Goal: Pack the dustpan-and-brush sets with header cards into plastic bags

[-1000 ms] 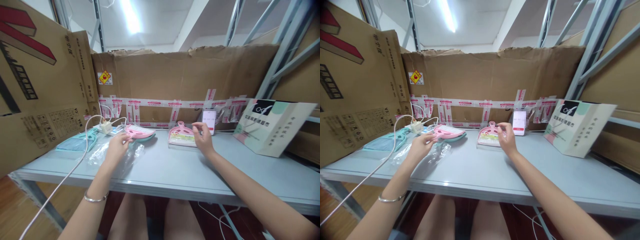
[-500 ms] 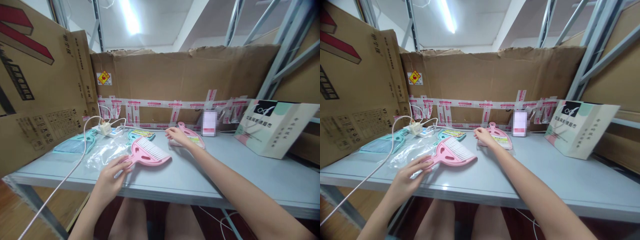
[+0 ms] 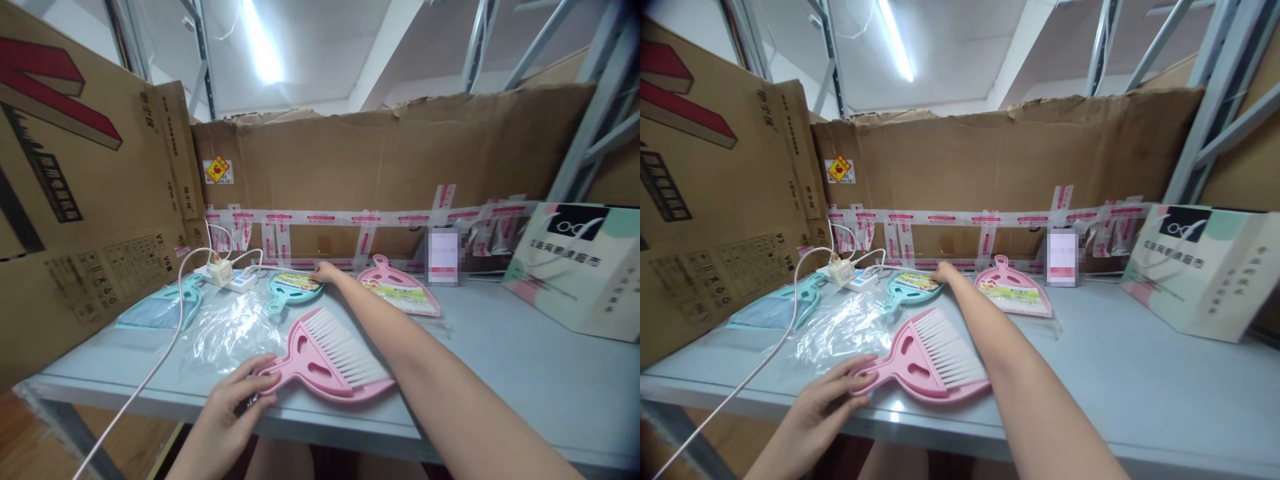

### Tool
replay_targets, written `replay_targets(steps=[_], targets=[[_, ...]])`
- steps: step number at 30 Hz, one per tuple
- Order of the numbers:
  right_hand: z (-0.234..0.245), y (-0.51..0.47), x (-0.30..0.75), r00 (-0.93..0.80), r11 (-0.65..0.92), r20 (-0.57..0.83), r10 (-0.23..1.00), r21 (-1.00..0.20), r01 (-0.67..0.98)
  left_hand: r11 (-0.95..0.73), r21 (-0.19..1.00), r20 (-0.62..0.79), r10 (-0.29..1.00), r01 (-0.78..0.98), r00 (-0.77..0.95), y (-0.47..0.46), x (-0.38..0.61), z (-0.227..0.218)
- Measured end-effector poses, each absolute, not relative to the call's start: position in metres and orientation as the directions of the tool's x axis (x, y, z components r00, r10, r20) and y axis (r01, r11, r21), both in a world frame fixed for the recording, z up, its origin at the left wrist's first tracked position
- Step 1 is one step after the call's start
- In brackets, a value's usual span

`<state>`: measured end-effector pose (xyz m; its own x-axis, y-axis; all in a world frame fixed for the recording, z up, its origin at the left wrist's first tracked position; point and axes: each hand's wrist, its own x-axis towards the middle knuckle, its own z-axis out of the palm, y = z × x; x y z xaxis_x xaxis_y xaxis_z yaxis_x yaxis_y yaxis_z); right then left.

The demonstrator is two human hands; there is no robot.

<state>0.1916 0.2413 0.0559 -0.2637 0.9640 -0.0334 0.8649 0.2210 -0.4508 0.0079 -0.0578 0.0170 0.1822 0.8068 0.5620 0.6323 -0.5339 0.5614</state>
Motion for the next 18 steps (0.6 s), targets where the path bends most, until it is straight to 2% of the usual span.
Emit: replay_targets(steps=[6, 18], targets=[[0.052, 0.261, 0.183, -0.262, 0.176, -0.151, 0.953, -0.428, 0.887, -0.551, 0.567, 0.575, 0.797, 0.612, 0.186, -0.056, 0.006, 0.012], [0.058, 0.25, 0.187, -0.184, 0.065, -0.184, 0.966, -0.513, 0.856, -0.518, 0.578, 0.546, 0.82, 0.63, 0.173, -0.056, 0.006, 0.011]])
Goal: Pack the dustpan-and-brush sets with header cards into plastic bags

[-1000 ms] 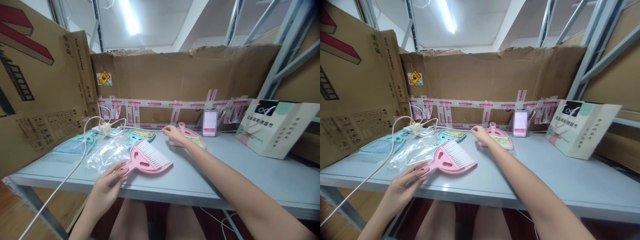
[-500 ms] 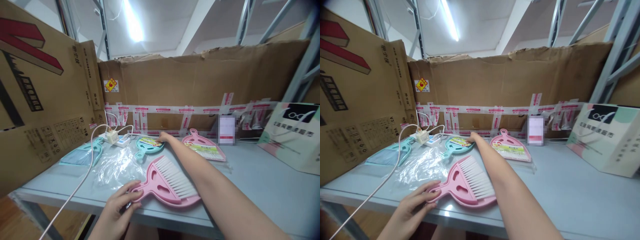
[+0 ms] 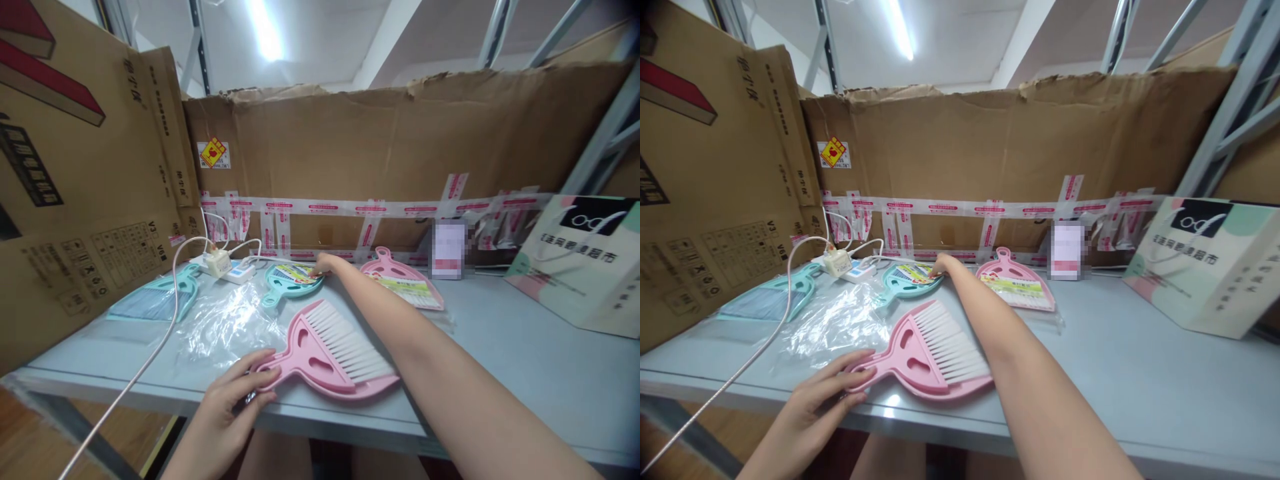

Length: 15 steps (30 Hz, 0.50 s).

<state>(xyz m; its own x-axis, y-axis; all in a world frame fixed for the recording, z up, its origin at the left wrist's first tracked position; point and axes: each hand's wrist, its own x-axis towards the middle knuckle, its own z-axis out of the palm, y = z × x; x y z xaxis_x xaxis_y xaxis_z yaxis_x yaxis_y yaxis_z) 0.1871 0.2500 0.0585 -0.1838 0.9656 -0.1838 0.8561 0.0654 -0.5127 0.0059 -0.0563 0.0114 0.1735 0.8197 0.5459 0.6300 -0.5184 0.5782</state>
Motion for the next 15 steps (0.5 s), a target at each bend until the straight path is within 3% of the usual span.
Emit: replay_targets(steps=[9, 15], targets=[[0.066, 0.218, 0.223, -0.047, 0.152, 0.162, 0.986, -0.728, 0.669, -0.518, 0.561, 0.559, 0.812, 0.646, 0.167, -0.056, 0.008, 0.016], [0.069, 0.12, 0.263, 0.022, 0.246, 0.294, 0.955, -0.835, 0.492, -0.55, 0.503, 0.606, 0.775, 0.667, 0.181, -0.055, 0.009, 0.015]])
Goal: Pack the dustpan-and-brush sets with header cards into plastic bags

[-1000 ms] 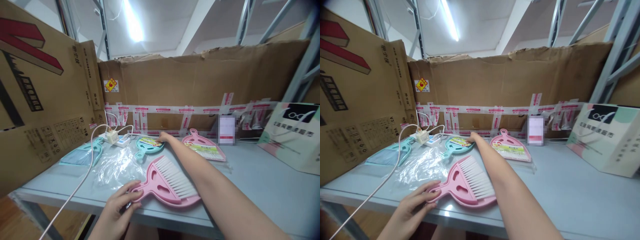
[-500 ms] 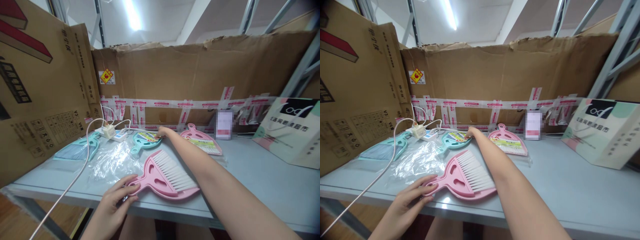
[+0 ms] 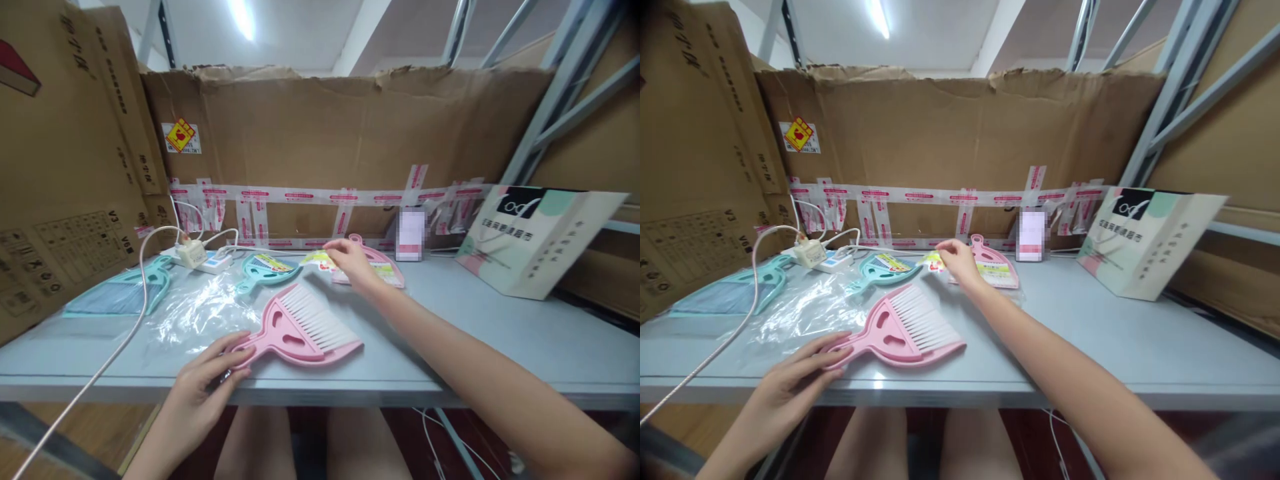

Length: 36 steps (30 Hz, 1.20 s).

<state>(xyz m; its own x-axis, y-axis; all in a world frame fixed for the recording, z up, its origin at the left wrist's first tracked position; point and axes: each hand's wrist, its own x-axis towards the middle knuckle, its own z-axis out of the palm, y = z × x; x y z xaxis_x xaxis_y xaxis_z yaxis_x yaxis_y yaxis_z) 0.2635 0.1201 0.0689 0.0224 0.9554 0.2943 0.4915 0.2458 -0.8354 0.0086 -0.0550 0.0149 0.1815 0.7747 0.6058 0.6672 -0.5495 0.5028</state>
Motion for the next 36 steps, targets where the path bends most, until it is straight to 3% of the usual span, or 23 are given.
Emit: replay_targets(steps=[3, 6, 10, 15, 23, 25, 27, 29, 31, 33, 36], targets=[[0.049, 0.061, 0.271, -0.026, 0.254, 0.271, 0.962, -0.863, 0.437, -0.538, 0.495, 0.592, 0.783, 0.682, 0.188, -0.054, 0.007, 0.014], [0.03, 0.025, 0.275, -0.204, 0.293, 0.222, 0.954, -0.838, 0.461, -0.53, 0.495, 0.572, 0.795, 0.689, 0.202, -0.055, 0.006, 0.014], [0.027, 0.021, 0.28, -0.249, 0.329, 0.223, 0.943, -0.747, 0.578, -0.508, 0.483, 0.536, 0.816, 0.714, 0.217, -0.057, 0.007, 0.019], [0.032, 0.036, 0.28, -0.332, 0.332, 0.161, 0.93, -0.756, 0.564, -0.467, 0.438, 0.507, 0.834, 0.768, 0.218, -0.053, 0.014, 0.027], [0.027, 0.05, 0.285, -0.196, 0.222, 0.131, 0.972, -0.789, 0.572, -0.562, 0.344, 0.692, 0.693, 0.752, 0.202, -0.047, 0.024, 0.016], [0.034, 0.05, 0.286, -0.132, 0.153, 0.097, 0.986, -0.835, 0.529, -0.584, 0.346, 0.729, 0.66, 0.735, 0.181, -0.048, 0.026, 0.015], [0.044, 0.049, 0.288, -0.103, 0.023, -0.022, 0.994, -0.907, 0.42, -0.61, 0.35, 0.751, 0.636, 0.71, 0.176, -0.051, 0.03, 0.018], [0.054, 0.048, 0.291, -0.205, -0.137, -0.192, 0.96, -0.958, 0.253, -0.638, 0.348, 0.773, 0.61, 0.686, 0.175, -0.054, 0.034, 0.023], [0.06, 0.048, 0.296, -0.417, -0.267, -0.287, 0.862, -0.958, 0.106, -0.653, 0.343, 0.79, 0.59, 0.675, 0.169, -0.055, 0.037, 0.029], [0.06, 0.048, 0.302, -0.572, -0.354, -0.297, 0.764, -0.935, 0.014, -0.657, 0.344, 0.792, 0.587, 0.671, 0.169, -0.053, 0.04, 0.032], [0.054, 0.047, 0.308, -0.59, -0.44, -0.322, 0.741, -0.896, -0.063, -0.673, 0.351, 0.777, 0.597, 0.651, 0.199, -0.048, 0.044, 0.034]])
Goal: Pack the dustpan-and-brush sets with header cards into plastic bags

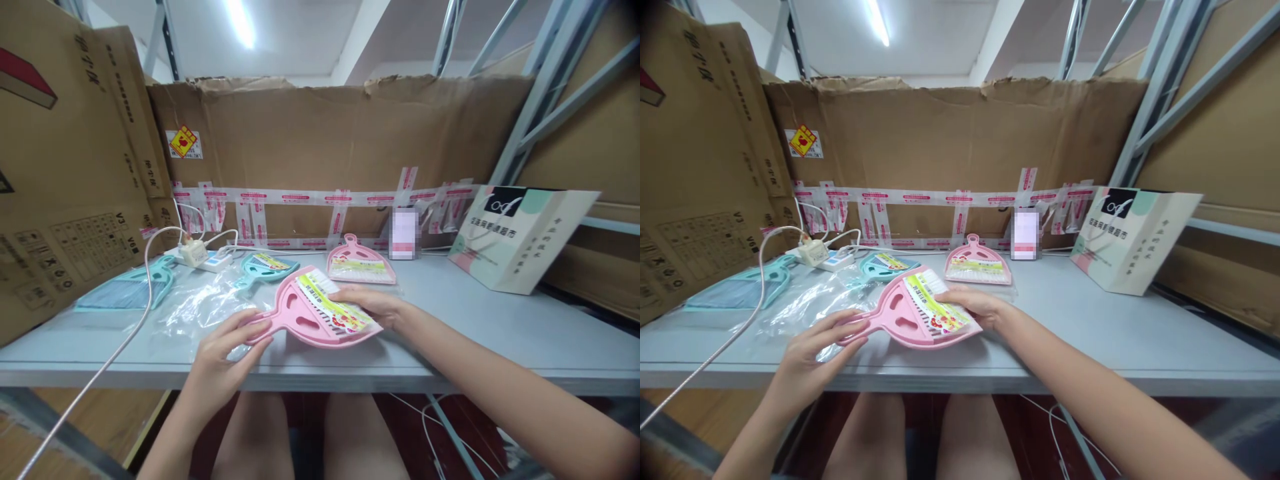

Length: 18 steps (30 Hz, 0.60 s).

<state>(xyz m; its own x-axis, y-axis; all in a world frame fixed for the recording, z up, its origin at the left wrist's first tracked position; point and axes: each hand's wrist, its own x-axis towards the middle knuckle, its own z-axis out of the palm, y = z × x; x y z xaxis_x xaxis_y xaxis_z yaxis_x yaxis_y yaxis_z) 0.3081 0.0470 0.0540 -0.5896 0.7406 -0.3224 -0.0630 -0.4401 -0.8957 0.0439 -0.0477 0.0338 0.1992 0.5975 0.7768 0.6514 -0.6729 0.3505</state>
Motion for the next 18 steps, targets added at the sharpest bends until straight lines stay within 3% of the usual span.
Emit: replay_targets(steps=[5, 8, 12, 16, 18], targets=[[0.048, 0.04, 0.31, -0.544, -0.432, -0.274, 0.793, -0.883, -0.185, -0.724, 0.303, 0.775, 0.566, 0.62, 0.282, -0.041, 0.05, 0.044], [0.051, 0.041, 0.315, -0.512, -0.345, -0.18, 0.84, -0.906, -0.246, -0.685, 0.351, 0.66, 0.664, 0.639, 0.35, -0.037, 0.038, 0.062], [0.054, 0.052, 0.329, -0.336, -0.29, -0.164, 0.928, -0.881, -0.373, -0.415, 0.483, 0.378, 0.893, 0.771, 0.243, -0.005, -0.003, 0.091], [0.05, 0.064, 0.342, -0.2, -0.241, -0.158, 0.967, -0.822, -0.516, 0.024, 0.363, 0.063, 0.997, 0.931, -0.05, 0.055, -0.046, 0.105], [0.047, 0.066, 0.344, -0.186, -0.225, -0.146, 0.972, -0.814, -0.535, 0.108, 0.367, -0.026, 0.994, 0.924, -0.106, 0.079, -0.06, 0.102]])
